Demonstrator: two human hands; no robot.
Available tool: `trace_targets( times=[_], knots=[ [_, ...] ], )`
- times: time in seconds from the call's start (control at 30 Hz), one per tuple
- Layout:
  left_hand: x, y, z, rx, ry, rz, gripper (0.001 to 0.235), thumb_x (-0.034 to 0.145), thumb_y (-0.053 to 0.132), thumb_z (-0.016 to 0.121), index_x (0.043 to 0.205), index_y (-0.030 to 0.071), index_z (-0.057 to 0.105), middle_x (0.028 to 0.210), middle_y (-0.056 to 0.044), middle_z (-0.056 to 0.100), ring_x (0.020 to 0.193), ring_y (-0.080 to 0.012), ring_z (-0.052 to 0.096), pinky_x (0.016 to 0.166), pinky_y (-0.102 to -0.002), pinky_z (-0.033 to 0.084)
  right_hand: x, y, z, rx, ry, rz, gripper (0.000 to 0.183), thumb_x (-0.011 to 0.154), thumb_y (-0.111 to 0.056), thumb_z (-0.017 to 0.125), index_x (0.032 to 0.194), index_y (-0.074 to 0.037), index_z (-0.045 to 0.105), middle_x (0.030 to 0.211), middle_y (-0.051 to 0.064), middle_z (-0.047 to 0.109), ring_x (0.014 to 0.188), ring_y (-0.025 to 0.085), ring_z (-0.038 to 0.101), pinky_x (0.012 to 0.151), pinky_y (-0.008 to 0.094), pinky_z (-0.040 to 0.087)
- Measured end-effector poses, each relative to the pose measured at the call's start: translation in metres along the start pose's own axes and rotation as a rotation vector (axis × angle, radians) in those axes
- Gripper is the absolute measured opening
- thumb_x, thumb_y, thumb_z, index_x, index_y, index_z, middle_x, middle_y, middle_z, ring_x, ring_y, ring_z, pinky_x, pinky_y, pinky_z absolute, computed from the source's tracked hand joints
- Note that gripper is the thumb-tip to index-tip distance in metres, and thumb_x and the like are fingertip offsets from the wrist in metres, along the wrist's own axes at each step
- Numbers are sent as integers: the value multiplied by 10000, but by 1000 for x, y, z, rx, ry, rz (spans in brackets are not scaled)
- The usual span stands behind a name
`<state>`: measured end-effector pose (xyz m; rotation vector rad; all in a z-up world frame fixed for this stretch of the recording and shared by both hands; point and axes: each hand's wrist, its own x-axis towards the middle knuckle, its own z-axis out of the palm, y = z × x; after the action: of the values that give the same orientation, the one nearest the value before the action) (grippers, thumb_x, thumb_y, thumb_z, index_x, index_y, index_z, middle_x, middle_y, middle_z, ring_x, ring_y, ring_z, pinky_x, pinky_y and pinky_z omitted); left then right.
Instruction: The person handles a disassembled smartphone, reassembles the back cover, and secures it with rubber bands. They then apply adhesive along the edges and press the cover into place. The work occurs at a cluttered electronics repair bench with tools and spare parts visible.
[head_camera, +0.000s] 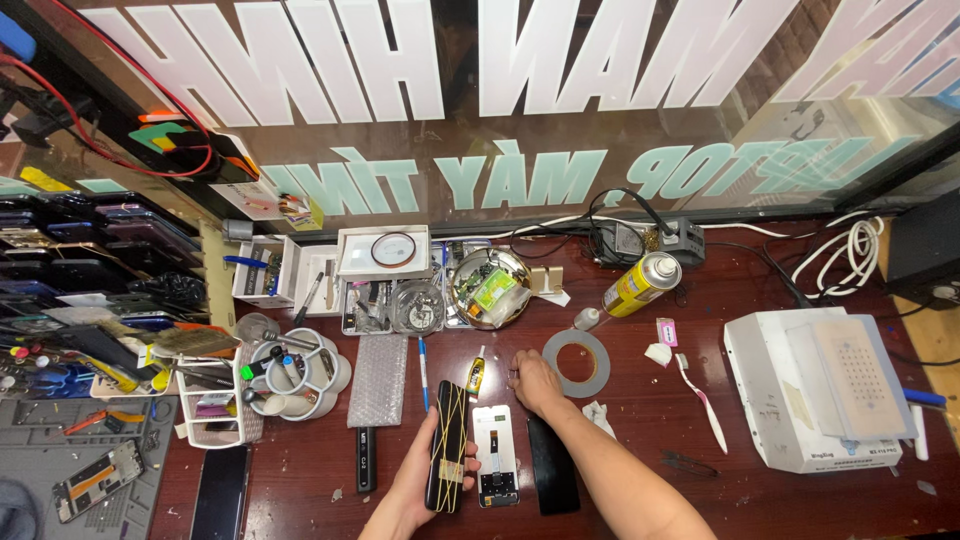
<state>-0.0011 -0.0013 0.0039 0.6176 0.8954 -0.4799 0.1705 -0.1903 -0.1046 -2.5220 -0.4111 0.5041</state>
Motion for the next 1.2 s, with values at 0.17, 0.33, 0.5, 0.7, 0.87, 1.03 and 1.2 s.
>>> trace_targets(
  times=[0.17, 0.33, 0.5, 0.7, 0.87, 1.03, 1.2],
  knots=[
    [0, -1, -2, 15, -5, 9, 709, 914, 694, 448, 1142, 47, 626, 877, -133, 665, 747, -244, 692, 549, -358, 575, -4, -5, 0, 128, -59, 27, 299, 804, -99, 800, 1019, -63, 595, 879, 104, 716, 898, 334, 703, 805, 445, 550],
    [20, 0, -3, 146, -19, 54, 696, 921, 678, 481, 1134, 30, 616, 881, -111, 668, 746, -212, 698, 546, -332, 575, -6, 6, 7, 354, -16, 103, 318, 763, -97, 835, 995, -37, 627, 789, 62, 693, 757, 212, 688, 717, 347, 558],
    [60, 3, 32, 669, 5, 285, 700, 885, 528, 702, 1430, 119, 540, 891, -81, 626, 742, -178, 622, 563, -341, 490, -27, 55, -23, 920, 82, 284, 319, 812, -60, 754, 1117, -37, 662, 816, -16, 705, 723, 87, 643, 623, 258, 523],
    [100, -10, 138, 1572, 133, 819, 807, 707, 452, 863, 1325, 18, 579, 1161, -155, 668, 1132, -316, 624, 981, -457, 506, -86, 117, -94, 1207, 234, 437, 241, 874, -40, 725, 1111, -4, 700, 780, 7, 666, 602, 70, 536, 525, 215, 408],
    [116, -36, 189, 1924, 135, 1001, 845, 678, 387, 906, 1319, -8, 522, 1267, -181, 572, 1218, -356, 510, 971, -583, 444, -114, 143, -125, 1164, 216, 422, 188, 895, -39, 724, 1080, -7, 707, 769, 21, 651, 614, 80, 533, 526, 227, 407],
    [134, -46, 205, 2057, 153, 949, 826, 729, 390, 892, 1352, 19, 497, 1290, -139, 554, 1252, -325, 494, 1042, -549, 415, -128, 159, -135, 1288, 111, 431, 161, 915, -53, 705, 1071, -19, 683, 810, 16, 651, 677, 86, 575, 580, 243, 472],
    [143, -48, 202, 1974, 184, 1007, 771, 729, 387, 879, 1325, 31, 545, 1262, -146, 587, 1209, -337, 522, 1017, -534, 419, -128, 162, -157, 1260, 67, 356, 193, 914, -39, 707, 1099, 2, 665, 834, 10, 666, 698, 84, 587, 602, 249, 482]
  ],
)
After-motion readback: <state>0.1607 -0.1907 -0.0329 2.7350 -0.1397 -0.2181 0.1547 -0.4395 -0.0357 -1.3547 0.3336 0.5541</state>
